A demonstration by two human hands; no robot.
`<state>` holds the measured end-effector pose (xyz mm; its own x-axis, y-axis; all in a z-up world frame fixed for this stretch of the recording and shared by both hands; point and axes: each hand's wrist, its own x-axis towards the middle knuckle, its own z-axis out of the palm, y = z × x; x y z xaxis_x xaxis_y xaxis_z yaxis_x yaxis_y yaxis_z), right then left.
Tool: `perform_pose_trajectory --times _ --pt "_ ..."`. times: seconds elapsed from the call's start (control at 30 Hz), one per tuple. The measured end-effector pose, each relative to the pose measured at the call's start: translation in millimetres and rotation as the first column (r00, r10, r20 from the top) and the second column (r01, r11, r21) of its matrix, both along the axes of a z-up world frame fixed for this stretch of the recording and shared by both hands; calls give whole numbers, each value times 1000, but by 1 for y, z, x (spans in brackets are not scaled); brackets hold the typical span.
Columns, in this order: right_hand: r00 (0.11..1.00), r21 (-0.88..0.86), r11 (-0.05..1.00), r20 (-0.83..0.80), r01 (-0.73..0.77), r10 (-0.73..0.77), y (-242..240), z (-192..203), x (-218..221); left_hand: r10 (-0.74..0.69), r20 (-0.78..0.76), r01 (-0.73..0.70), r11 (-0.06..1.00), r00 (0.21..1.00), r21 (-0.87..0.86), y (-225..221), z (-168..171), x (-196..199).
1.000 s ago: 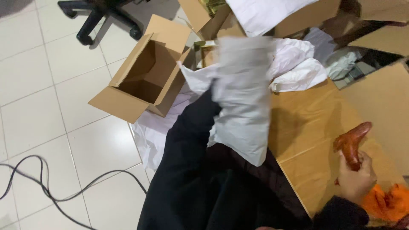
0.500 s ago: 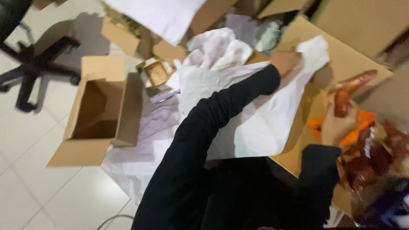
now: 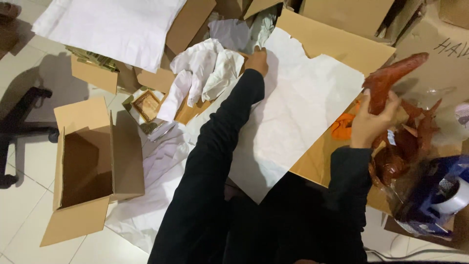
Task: Wrapping a wooden figurine in white tissue paper for packaging
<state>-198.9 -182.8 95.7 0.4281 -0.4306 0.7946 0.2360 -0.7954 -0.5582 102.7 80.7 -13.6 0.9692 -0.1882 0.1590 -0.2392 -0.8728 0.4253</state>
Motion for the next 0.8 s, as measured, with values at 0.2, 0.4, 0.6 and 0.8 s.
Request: perform_pose_trajectory --times 0.2,0.4,0.6,0.8 --pt "937 -235 920 -235 -314 259 41 -7 -3 0 281 -41 989 960 140 23 27 -58" --pt "829 -286 885 -532 -368 173 81 -37 3 -165 131 124 953 978 276 97 16 -161" --pt "537 -89 924 -833 -372 136 85 -21 0 -402 -404 568 634 822 525 135 95 -337" --pt "341 -31 862 -925 -506 167 118 6 -16 -391 126 344 895 912 285 135 46 -402"
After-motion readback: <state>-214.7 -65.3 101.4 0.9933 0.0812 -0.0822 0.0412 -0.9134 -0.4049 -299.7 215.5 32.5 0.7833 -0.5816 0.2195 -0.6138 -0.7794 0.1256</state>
